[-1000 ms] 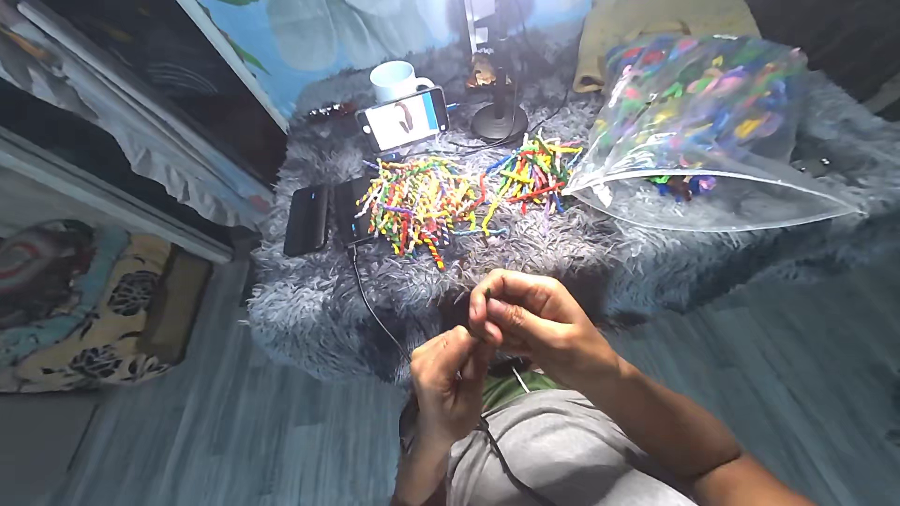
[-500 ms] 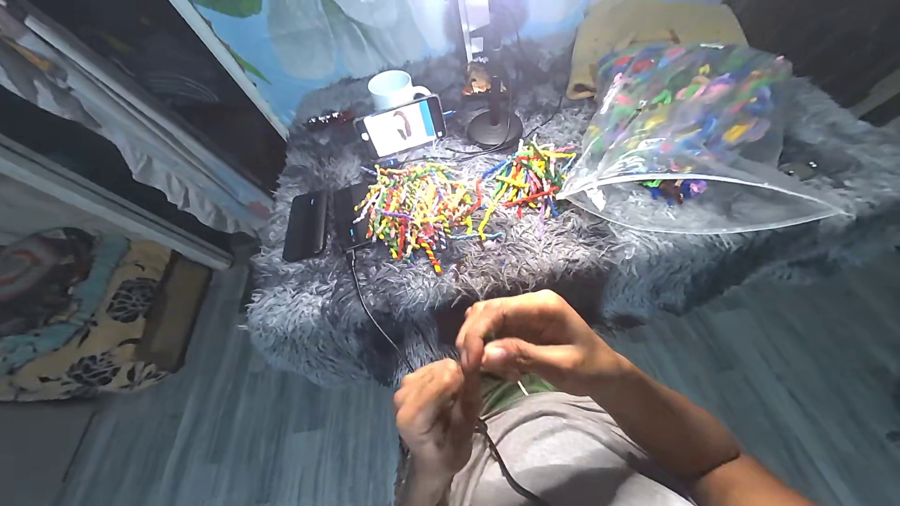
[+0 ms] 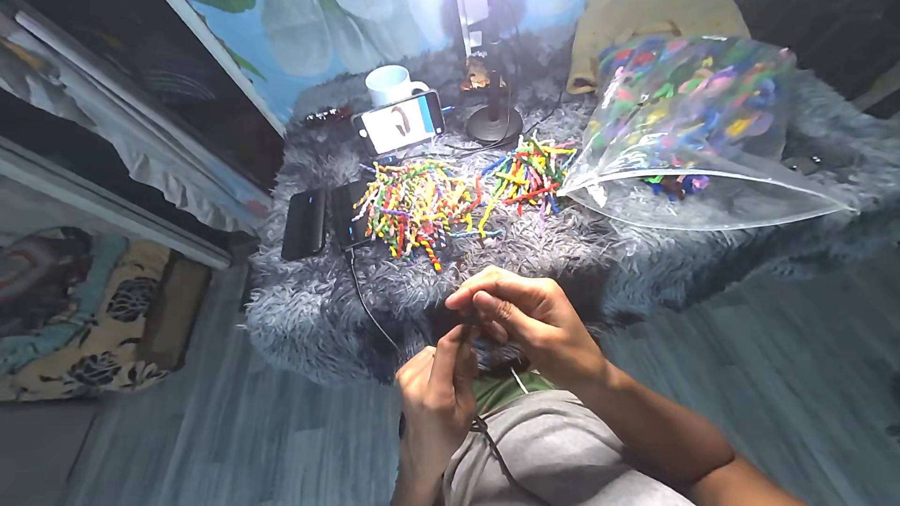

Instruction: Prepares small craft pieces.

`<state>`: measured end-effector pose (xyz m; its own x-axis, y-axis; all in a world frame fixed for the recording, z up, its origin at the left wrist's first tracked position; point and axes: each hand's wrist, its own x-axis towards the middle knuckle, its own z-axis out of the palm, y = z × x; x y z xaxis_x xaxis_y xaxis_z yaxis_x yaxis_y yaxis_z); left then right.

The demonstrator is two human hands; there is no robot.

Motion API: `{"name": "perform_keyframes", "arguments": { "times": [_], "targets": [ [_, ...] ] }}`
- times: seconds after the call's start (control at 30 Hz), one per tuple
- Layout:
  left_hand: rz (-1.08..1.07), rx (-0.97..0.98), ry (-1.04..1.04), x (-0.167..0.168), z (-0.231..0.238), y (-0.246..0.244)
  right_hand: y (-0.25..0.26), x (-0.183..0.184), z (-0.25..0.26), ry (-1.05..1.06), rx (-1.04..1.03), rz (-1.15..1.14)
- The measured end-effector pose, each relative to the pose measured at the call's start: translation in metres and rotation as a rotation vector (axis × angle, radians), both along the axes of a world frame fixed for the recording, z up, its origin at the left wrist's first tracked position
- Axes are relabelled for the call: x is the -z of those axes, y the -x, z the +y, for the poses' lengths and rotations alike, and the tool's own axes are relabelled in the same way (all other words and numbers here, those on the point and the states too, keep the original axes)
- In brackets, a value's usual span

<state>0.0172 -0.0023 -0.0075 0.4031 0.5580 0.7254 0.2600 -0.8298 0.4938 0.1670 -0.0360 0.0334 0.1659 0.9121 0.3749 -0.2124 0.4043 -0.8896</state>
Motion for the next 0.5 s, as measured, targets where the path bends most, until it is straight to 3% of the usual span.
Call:
{"name": "perform_keyframes", "arguments": {
  "times": [0.07,0.13,0.23,0.3,0.37,0.5],
  "targets": [
    [-0.090,0.292,0.249,-0.002,0.002,0.003,0.000,0.001,-0.002,0.000,-0.056,0.115],
    [-0.285,0.732,0.607,-0.003,0.002,0.005,0.001,0.001,-0.006,-0.047,-0.148,0.203],
    [-0.656,1.321,1.160,0.005,-0.012,0.005,0.003,-0.005,-0.013,-0.221,-0.303,0.159],
    [-0.815,1.581,1.441,0.008,-0.025,0.004,0.003,-0.008,-0.013,-0.315,-0.401,0.144],
    [-0.831,1.603,1.456,0.006,-0.028,0.003,0.000,-0.008,-0.008,-0.375,-0.467,0.133],
    [-0.501,0.982,0.797,-0.003,-0.019,0.009,-0.009,-0.004,-0.002,-0.302,-0.399,0.089]
  ]
}}
